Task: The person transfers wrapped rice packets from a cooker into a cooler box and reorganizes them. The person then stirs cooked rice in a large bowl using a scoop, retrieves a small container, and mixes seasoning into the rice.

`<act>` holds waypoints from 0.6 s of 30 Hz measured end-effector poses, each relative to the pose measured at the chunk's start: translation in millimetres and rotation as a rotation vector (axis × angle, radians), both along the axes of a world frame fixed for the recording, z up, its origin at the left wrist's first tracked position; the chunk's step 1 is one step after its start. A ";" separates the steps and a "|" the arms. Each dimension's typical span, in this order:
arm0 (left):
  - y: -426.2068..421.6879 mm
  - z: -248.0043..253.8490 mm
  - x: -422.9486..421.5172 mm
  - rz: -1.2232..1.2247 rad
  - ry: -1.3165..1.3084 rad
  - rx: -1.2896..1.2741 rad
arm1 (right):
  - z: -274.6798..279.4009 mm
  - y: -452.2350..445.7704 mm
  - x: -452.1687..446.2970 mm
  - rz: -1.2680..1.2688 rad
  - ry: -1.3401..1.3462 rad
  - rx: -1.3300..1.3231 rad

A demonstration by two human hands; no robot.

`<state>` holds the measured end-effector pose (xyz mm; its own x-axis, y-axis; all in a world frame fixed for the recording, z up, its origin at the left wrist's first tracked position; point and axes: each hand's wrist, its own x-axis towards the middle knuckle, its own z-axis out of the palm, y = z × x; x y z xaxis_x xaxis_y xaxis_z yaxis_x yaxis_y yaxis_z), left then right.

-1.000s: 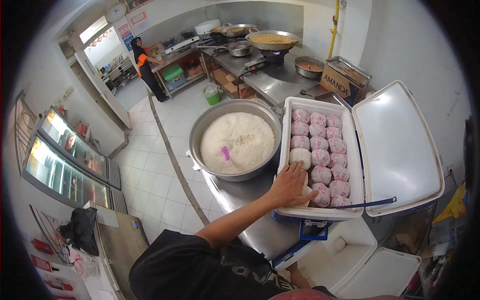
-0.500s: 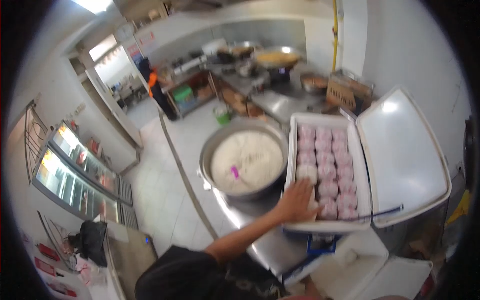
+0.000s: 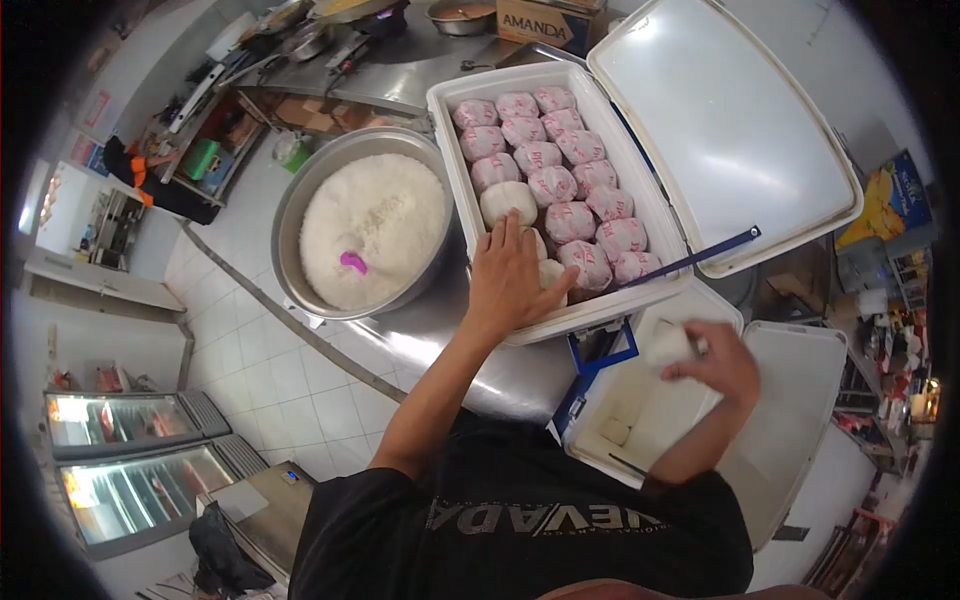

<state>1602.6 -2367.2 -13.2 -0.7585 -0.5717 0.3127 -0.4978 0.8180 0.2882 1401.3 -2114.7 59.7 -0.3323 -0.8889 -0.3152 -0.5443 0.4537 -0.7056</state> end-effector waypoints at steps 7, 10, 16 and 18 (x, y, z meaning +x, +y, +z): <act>-1.6 -2.3 12.1 -0.056 0.264 0.056 | 26.4 -251.5 -11.9 0.625 0.182 -0.197; -10.1 11.4 43.3 -0.071 0.406 0.145 | 7.8 -301.5 -12.2 0.775 0.018 0.021; -16.4 15.9 67.2 -0.043 0.467 0.261 | -25.0 -314.0 -17.3 0.726 -0.088 0.163; -14.5 21.1 59.0 -0.098 0.480 0.294 | -21.0 -306.8 -24.6 0.671 -0.127 0.183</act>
<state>1661.7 -2381.7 7.8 -0.6244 -0.6206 0.4743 -0.1804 0.7054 0.6855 1376.6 -2421.5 38.7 0.3177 -0.8180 -0.4795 -0.6669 0.1667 -0.7262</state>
